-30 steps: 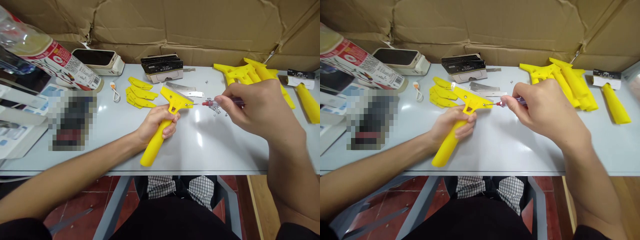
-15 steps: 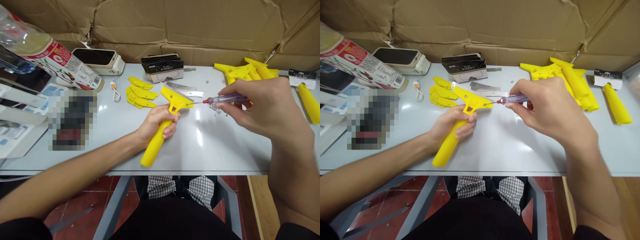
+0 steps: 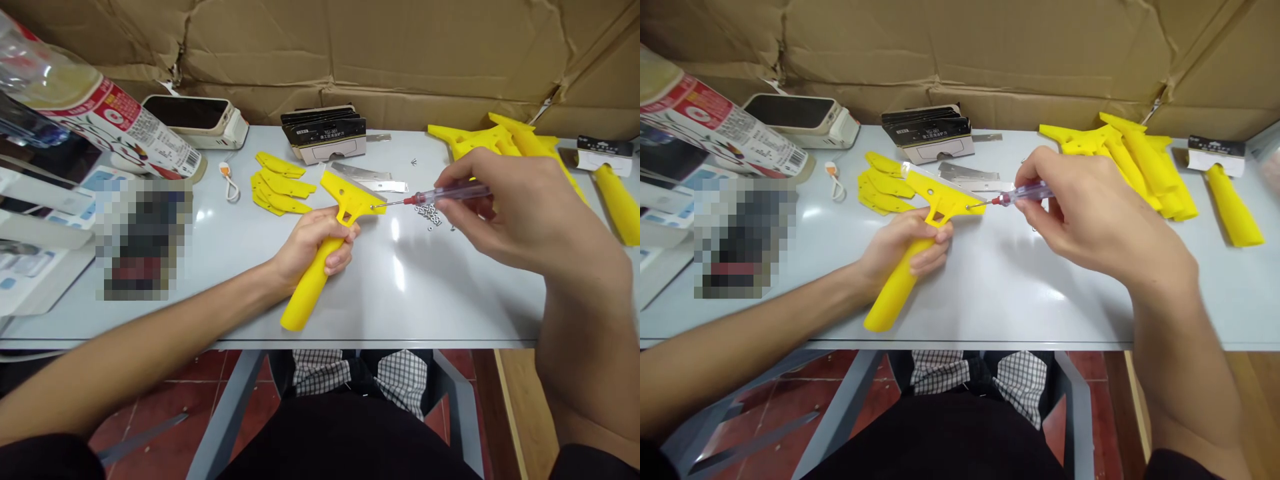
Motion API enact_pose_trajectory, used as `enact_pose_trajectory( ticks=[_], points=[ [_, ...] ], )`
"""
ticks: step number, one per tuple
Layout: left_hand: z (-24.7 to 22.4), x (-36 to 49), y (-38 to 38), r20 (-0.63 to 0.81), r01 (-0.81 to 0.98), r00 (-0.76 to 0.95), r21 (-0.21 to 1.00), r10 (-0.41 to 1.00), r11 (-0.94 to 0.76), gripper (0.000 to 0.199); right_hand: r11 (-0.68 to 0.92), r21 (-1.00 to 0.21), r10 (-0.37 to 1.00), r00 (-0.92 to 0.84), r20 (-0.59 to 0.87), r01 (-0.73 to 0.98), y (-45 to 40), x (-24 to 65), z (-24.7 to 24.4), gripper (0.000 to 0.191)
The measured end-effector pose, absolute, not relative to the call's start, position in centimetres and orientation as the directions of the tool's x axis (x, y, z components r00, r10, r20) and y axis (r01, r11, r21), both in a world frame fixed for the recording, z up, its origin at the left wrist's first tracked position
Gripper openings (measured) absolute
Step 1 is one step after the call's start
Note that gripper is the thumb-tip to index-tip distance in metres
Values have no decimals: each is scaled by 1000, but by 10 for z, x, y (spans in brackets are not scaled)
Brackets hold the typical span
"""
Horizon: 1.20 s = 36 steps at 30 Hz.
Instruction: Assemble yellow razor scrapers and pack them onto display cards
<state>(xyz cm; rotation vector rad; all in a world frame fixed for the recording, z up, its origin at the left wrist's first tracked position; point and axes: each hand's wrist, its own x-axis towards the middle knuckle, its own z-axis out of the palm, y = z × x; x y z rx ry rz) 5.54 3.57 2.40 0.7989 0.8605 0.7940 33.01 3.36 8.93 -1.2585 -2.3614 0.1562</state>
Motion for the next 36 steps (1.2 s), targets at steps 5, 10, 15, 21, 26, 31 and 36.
enact_pose_trajectory(
  ticks=[5,10,15,21,26,31,36],
  points=[
    [24,55,36,-328,-264,422,847,845,461,11,585,-250,795,-485,364,772,36,326,91,19],
    [25,56,36,-318,-256,426,856,847,450,11,582,-255,800,-486,352,773,32,321,93,25],
    [24,57,36,-299,-278,432,853,851,441,11,567,-323,819,-479,315,758,29,326,92,26],
    [23,55,38,-313,-277,467,837,827,473,11,599,-236,776,-482,408,765,34,330,87,14],
    [22,54,38,-309,-279,460,840,832,466,12,595,-160,762,-490,423,787,36,325,85,32],
    [22,55,37,-312,-277,457,840,833,466,10,560,-252,809,-455,373,789,32,324,88,17],
    [23,55,37,-310,-301,427,837,849,457,10,588,-274,793,-475,381,761,29,325,90,12]
  ],
)
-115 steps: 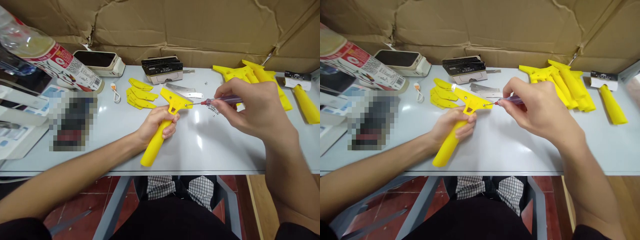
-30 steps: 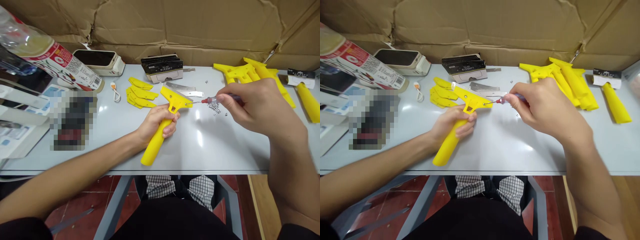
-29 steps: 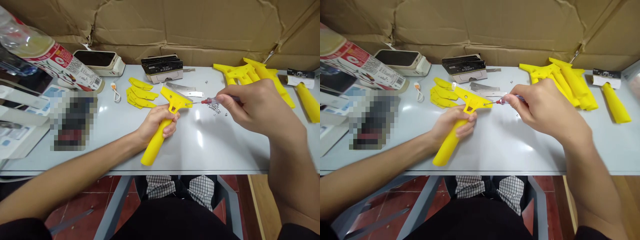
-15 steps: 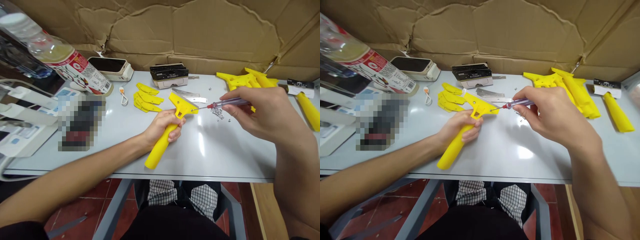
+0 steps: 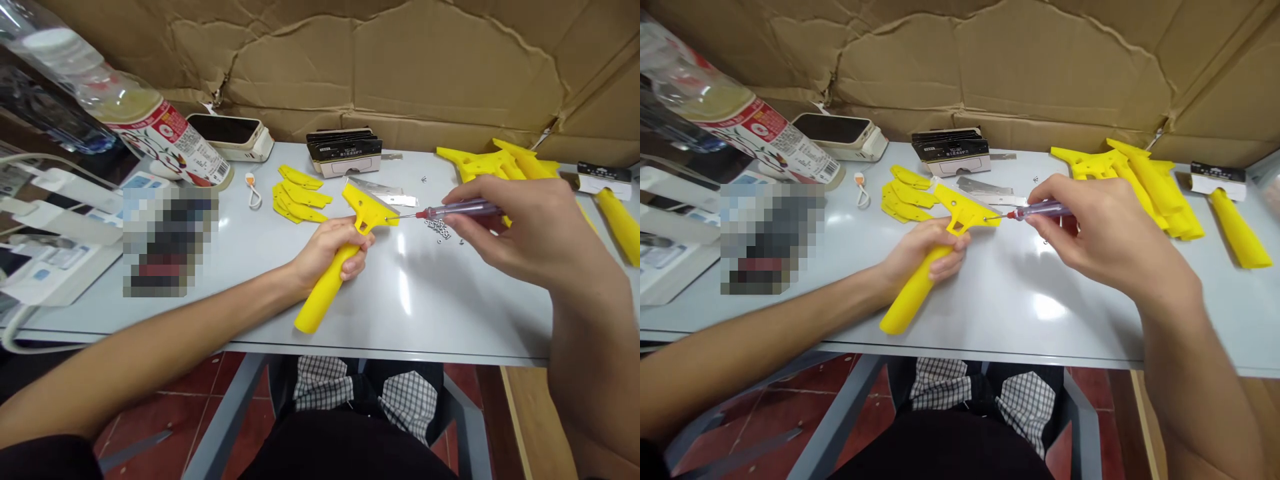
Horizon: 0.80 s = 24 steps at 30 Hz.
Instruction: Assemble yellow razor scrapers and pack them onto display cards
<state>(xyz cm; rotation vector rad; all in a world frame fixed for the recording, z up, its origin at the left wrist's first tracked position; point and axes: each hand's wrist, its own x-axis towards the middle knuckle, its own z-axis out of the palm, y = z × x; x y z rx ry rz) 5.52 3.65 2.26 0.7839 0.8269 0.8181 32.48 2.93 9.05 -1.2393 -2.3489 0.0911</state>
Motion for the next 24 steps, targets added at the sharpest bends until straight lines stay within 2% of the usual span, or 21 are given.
enact_pose_trajectory(
  ticks=[4,6,9,11,13,16,19,24],
  points=[
    [23,56,37,-318,-285,441,837,839,467,11,563,-171,788,-462,407,809,32,324,89,23],
    [24,56,37,-317,-288,437,837,842,465,11,556,-156,790,-462,402,816,32,323,88,31],
    [24,56,37,-320,-286,433,838,843,465,10,514,-235,838,-424,344,825,30,320,90,17],
    [24,57,37,-324,-279,437,838,839,469,10,500,-287,858,-423,291,817,28,320,92,29],
    [25,57,37,-325,-282,433,837,841,469,11,525,-293,846,-452,283,799,28,322,93,28],
    [25,57,37,-322,-292,427,835,845,466,12,554,-242,819,-469,332,796,30,324,93,16],
    [24,57,36,-325,-284,431,836,842,469,11,541,-185,814,-455,362,820,32,324,91,24],
    [24,57,37,-326,-284,423,839,846,465,12,483,-139,850,-424,313,865,31,320,91,36]
  ],
)
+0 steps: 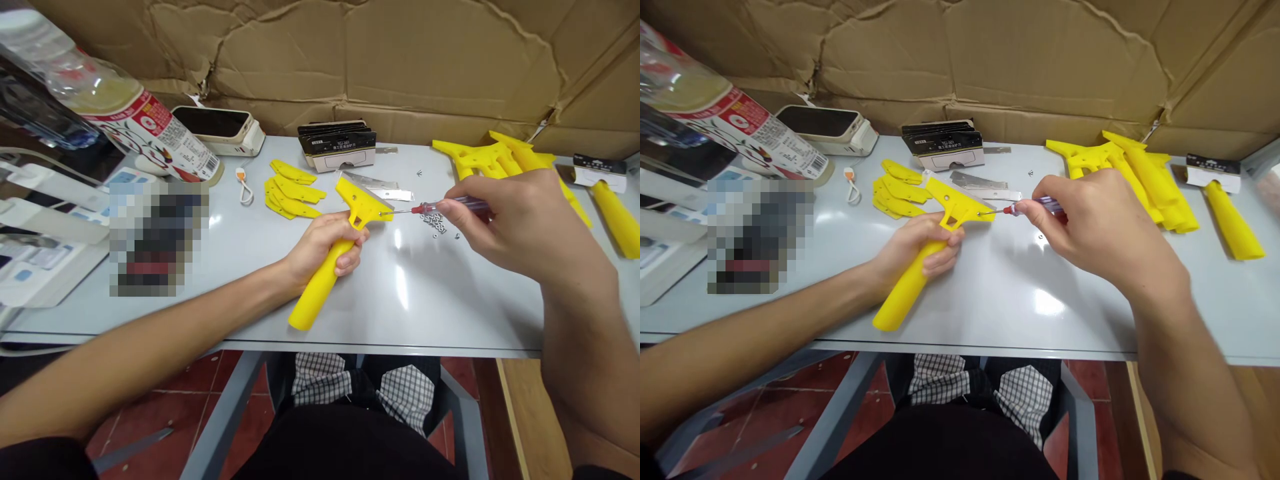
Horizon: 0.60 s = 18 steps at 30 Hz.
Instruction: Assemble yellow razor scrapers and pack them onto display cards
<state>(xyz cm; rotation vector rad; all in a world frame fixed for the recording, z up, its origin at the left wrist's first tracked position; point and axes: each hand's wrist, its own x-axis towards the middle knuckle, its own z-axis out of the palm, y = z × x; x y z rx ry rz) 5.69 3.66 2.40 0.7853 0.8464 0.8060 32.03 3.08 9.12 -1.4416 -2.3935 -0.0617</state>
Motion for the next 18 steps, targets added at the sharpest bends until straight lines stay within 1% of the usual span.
enact_pose_trajectory(
  ticks=[3,5,6,8,10,13,16,18],
  points=[
    [24,57,37,-321,-278,418,846,850,455,12,477,-178,867,-428,254,861,30,320,92,26],
    [25,58,37,-317,-272,417,851,852,450,11,490,-234,867,-440,235,840,30,321,92,25],
    [25,58,37,-315,-270,417,853,852,447,11,497,-259,864,-445,236,828,30,322,92,26],
    [26,58,37,-314,-268,417,854,853,445,11,517,-273,851,-452,268,811,30,324,90,22],
    [26,58,37,-312,-272,410,855,857,441,11,525,-244,839,-448,308,815,31,326,88,16],
    [26,58,37,-306,-269,412,859,858,435,10,523,-173,825,-444,350,835,31,327,87,16],
    [25,58,36,-301,-261,422,863,855,433,10,521,-118,821,-458,342,846,30,325,87,19],
    [25,58,36,-299,-260,419,865,857,429,10,507,-97,835,-461,302,856,29,323,89,22]
  ],
)
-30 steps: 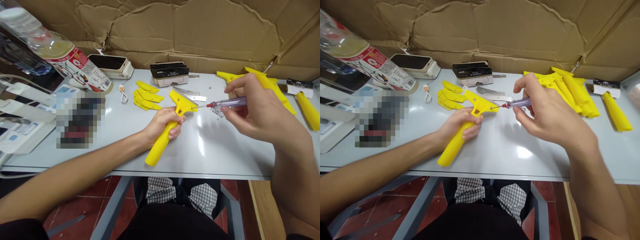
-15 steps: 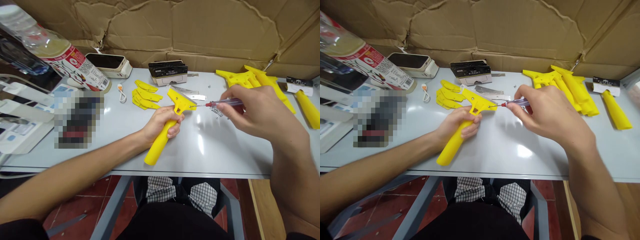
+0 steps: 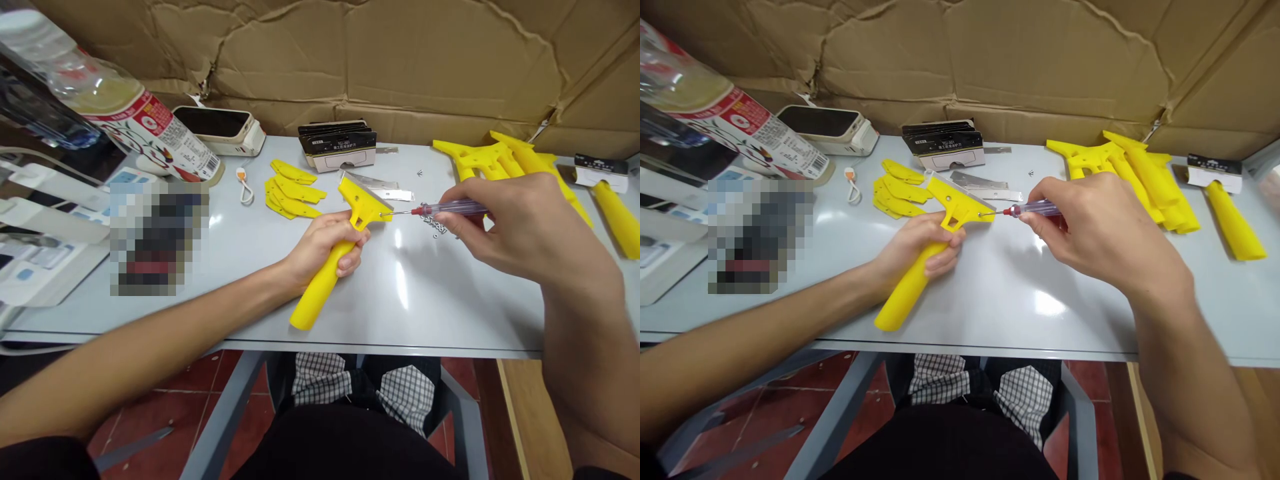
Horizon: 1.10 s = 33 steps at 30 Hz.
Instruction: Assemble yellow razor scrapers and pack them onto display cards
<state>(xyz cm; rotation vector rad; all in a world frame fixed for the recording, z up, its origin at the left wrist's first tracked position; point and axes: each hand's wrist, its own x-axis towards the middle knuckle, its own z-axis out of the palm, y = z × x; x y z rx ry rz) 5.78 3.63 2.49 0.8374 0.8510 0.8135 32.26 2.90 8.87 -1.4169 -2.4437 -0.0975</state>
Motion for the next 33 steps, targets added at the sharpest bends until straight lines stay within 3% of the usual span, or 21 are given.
enact_pose_trajectory(
  ticks=[8,17,22,28,33],
  points=[
    [25,58,35,-313,-231,397,876,863,423,13,479,-85,873,-464,147,874,29,322,95,34],
    [26,57,39,-306,-319,395,839,866,442,23,521,-223,847,-531,18,824,32,318,87,36],
    [27,53,45,-247,-343,347,864,905,367,23,502,-177,864,-501,52,847,38,328,89,30],
    [32,50,43,-96,-105,266,986,959,128,57,433,-86,898,-421,128,897,49,356,94,22],
    [26,48,40,-89,53,229,996,969,79,62,304,-43,953,-303,28,952,58,371,76,19]
  ],
)
